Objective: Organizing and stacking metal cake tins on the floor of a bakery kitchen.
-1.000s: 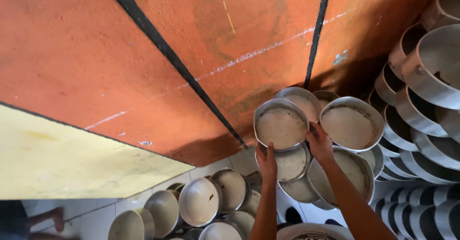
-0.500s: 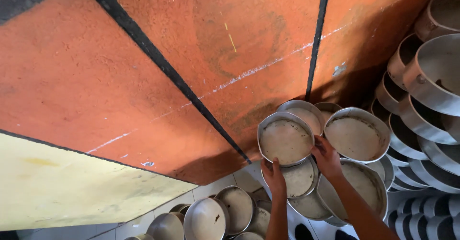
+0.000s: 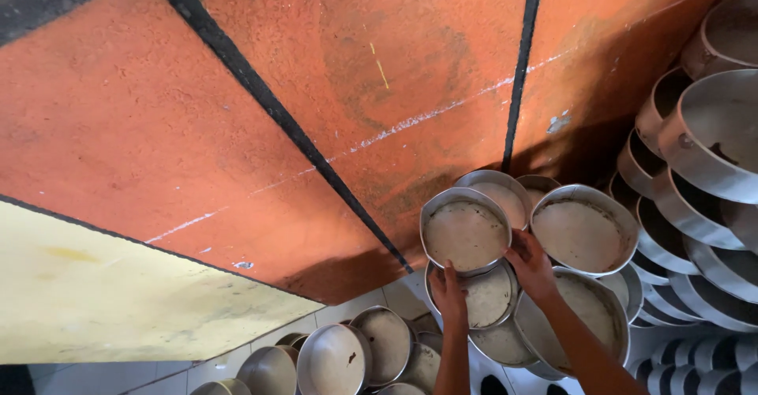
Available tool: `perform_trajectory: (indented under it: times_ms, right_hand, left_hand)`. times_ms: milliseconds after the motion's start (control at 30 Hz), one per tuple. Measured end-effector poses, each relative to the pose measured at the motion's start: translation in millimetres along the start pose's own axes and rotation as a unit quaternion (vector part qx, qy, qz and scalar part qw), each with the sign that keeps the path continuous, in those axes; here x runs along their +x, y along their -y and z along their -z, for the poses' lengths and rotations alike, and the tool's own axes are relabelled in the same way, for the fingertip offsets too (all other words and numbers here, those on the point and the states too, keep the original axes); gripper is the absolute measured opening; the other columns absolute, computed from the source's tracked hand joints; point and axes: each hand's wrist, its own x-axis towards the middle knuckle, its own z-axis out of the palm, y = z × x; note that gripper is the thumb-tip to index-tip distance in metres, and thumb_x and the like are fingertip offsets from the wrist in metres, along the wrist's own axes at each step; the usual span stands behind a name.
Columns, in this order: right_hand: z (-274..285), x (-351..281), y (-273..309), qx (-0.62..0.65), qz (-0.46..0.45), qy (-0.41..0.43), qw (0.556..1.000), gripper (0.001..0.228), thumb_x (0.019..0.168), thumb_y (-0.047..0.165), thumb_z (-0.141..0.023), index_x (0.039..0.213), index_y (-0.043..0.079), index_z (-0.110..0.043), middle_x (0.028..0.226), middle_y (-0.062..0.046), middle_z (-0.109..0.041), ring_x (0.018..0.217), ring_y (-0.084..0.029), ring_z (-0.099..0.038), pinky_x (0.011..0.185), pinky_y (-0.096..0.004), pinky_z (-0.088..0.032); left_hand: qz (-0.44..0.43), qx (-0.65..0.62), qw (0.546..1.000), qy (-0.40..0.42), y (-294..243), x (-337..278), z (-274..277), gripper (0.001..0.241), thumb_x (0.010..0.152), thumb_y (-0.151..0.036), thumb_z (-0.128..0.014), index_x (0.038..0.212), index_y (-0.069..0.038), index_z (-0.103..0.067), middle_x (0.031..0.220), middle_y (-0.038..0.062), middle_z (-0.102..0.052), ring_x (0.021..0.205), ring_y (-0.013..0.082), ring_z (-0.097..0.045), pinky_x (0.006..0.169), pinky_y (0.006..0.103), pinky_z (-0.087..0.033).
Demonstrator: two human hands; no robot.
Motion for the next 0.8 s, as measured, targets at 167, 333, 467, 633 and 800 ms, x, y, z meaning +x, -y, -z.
perform_trajectory:
  times_ms: [167, 333, 467, 633, 800]
  right_hand:
    - [-1.1, -2.5, 2.1, 0.012, 0.0, 0.003, 1.0, 0.048, 0.095, 0.013, -0.067, 0.138, -0.001, -0.054, 0.125, -0.011, -0.068, 0.114, -0.019, -0.066, 0.097, -0.032, -0.051]
    - [-2.0, -6.3, 11.1, -0.039, -0.005, 0.001, 0.999, 0.046, 0.096, 0.014, -0.068, 0.138, 0.0, -0.056, 0.122, -0.011, -0.069, 0.11, -0.02, -0.067, 0.095, -0.032, -0.053]
    - [-2.3, -7.0, 15.1, -0.008, -0.014, 0.011, 1.0, 0.049, 0.095, 0.015, -0.067, 0.14, 0.001, -0.053, 0.125, -0.01, -0.067, 0.112, -0.019, -0.066, 0.095, -0.032, -0.053]
    - [-4.8, -5.1, 16.4, 0.031, -0.004, 0.018, 0.999, 0.049, 0.095, 0.016, -0.068, 0.139, 0.0, -0.052, 0.126, -0.011, -0.067, 0.114, -0.019, -0.066, 0.097, -0.032, -0.053]
    - [-6.1, -5.4, 21.0, -0.063, -0.01, -0.022, 0.998, 0.048, 0.095, 0.017, -0.07, 0.137, 0.0, -0.056, 0.123, -0.012, -0.069, 0.109, -0.019, -0.069, 0.093, -0.032, -0.054]
  left_hand:
    - [-0.001, -0.037, 0.999, 0.023, 8.8, 8.3, 2.5, 0.053, 0.096, -0.049, -0.063, 0.123, -0.004, -0.056, 0.09, 0.009, -0.068, 0.07, 0.0177, -0.067, 0.057, 0.0306, -0.05]
    - [0.032, 0.007, 0.999, 0.021, -24.6, -16.4, -1.1, 0.057, 0.094, -0.05, -0.061, 0.132, -0.009, -0.052, 0.104, 0.005, -0.069, 0.077, 0.0147, -0.072, 0.059, 0.031, -0.054]
    - [0.023, -0.008, 0.999, 0.033, -23.2, -14.6, -1.6, 0.058, 0.094, -0.048, -0.062, 0.136, -0.01, -0.051, 0.109, 0.006, -0.07, 0.077, 0.0185, -0.073, 0.059, 0.0307, -0.05]
    - [0.02, -0.018, 0.998, 0.054, -24.3, -12.0, 0.4, 0.059, 0.096, -0.049, -0.062, 0.137, -0.008, -0.053, 0.109, 0.011, -0.071, 0.077, 0.0211, -0.074, 0.06, 0.0315, -0.05]
    - [0.007, -0.022, 0.997, 0.07, -23.0, -12.3, 0.4, 0.061, 0.096, -0.054, -0.056, 0.14, -0.011, -0.05, 0.114, 0.002, -0.069, 0.082, 0.0192, -0.075, 0.064, 0.0325, -0.051]
